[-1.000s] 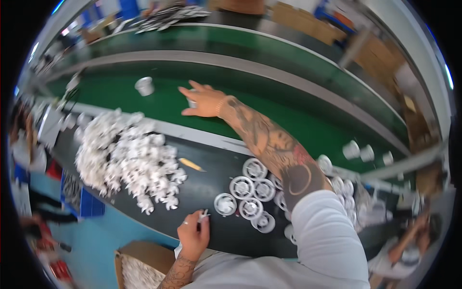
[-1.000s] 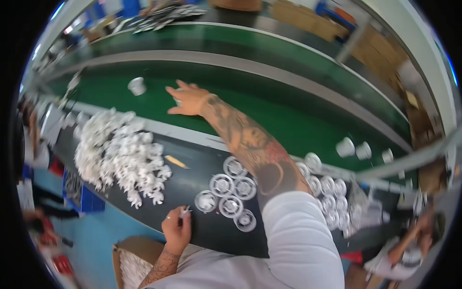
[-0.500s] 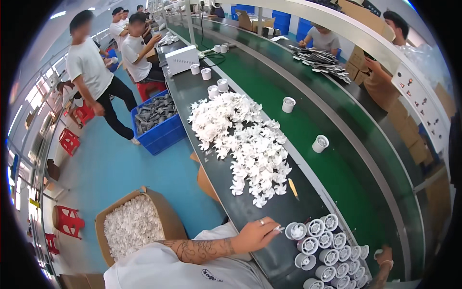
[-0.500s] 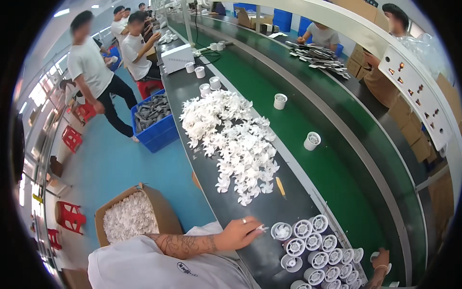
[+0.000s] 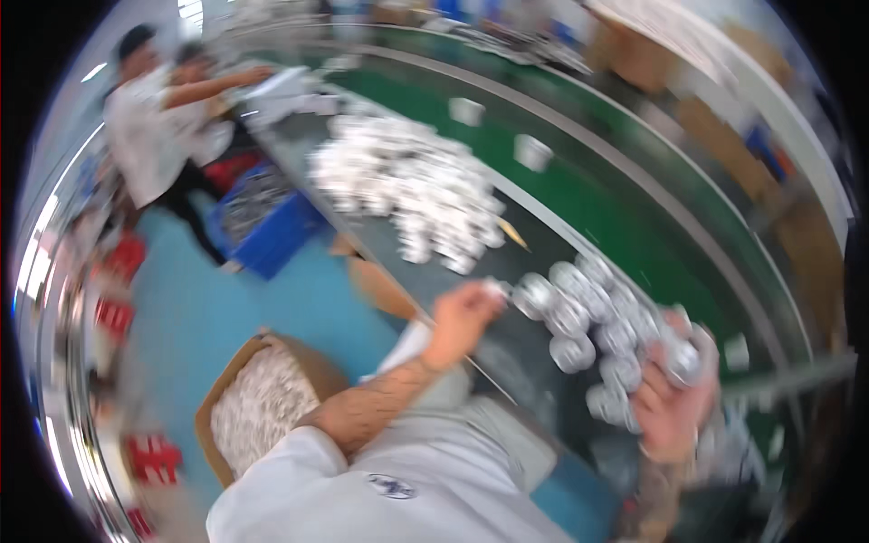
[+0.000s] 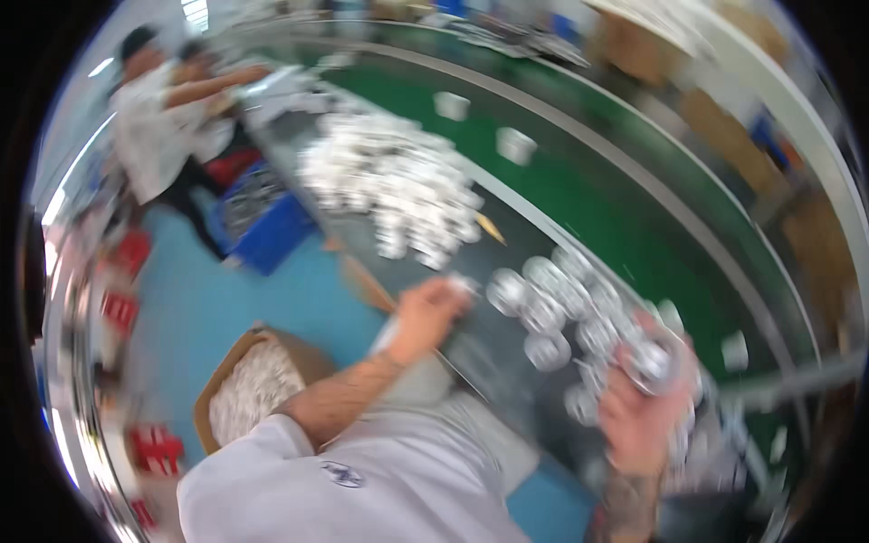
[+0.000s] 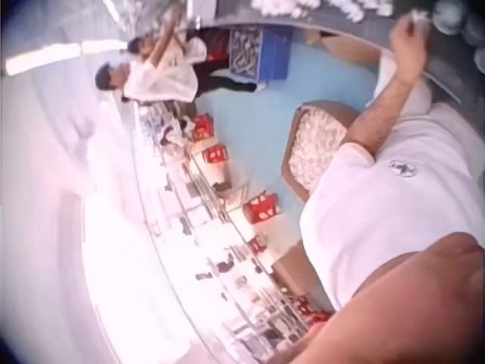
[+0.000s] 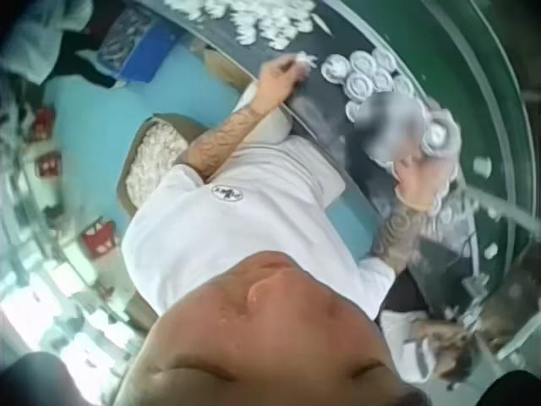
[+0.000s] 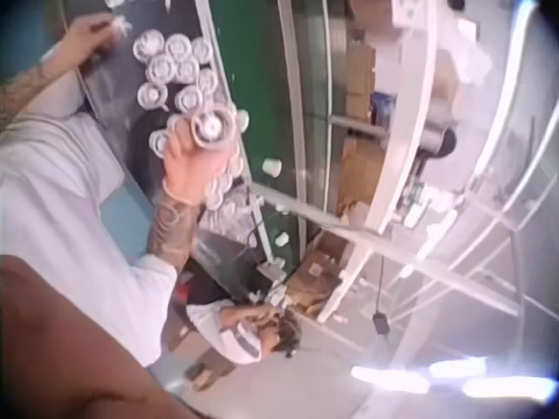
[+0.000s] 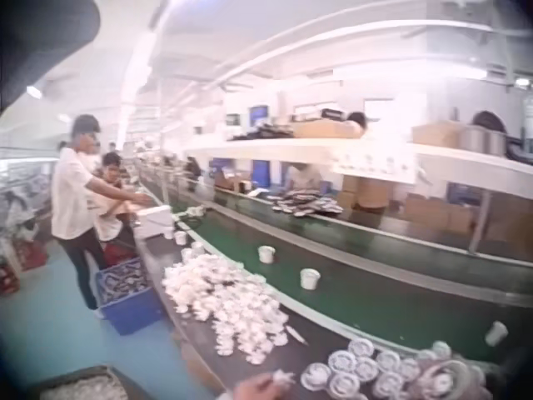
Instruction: Assemble small white plastic components into cylindrical housings on a production line.
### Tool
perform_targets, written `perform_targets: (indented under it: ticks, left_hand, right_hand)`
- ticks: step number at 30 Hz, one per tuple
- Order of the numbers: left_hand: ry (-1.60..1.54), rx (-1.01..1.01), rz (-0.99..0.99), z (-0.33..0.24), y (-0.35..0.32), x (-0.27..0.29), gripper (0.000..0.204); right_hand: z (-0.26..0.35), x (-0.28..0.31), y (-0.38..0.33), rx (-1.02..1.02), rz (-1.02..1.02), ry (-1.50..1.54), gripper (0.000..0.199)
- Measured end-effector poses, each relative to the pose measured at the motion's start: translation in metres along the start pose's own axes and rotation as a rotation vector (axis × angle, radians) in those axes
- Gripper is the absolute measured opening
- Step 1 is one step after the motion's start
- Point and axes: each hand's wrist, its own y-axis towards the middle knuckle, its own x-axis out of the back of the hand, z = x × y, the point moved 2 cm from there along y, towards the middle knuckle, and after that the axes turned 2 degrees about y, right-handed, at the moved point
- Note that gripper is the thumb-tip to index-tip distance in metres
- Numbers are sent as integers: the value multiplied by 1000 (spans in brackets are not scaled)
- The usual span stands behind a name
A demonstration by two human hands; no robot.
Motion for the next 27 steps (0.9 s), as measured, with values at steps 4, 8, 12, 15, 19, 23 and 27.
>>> perform_targets:
  ticks: [4, 8, 12, 15, 19, 23, 27]
  left_hand:
    - [-244, -297, 180, -94, -52, -3, 13]
    - [124, -861, 545, -147, -59, -39, 16]
    - [103, -790, 749, -141, -59, -66, 25]
    - [164, -738, 794, -133, -51, -64, 23]
    - [149, -792, 763, -130, -32, -54, 19]
    - [-45, -635, 730, -119, -16, -43, 16]
    - [-77, -477, 762, -105, -5, -27, 15]
  right_hand:
    - [-46, 11, 5, -97, 93, -15, 52]
    - [-57, 34, -1, 34, 160, -7, 54]
    - [-64, 8, -12, 299, -173, -292, 52]
    - [-56, 9, -15, 322, -175, -485, 50]
    - [-55, 5, -2, 288, -151, -706, 51]
    - [-68, -8, 14, 254, -170, -684, 52]
    - [-81, -18, 30, 265, -199, -697, 51]
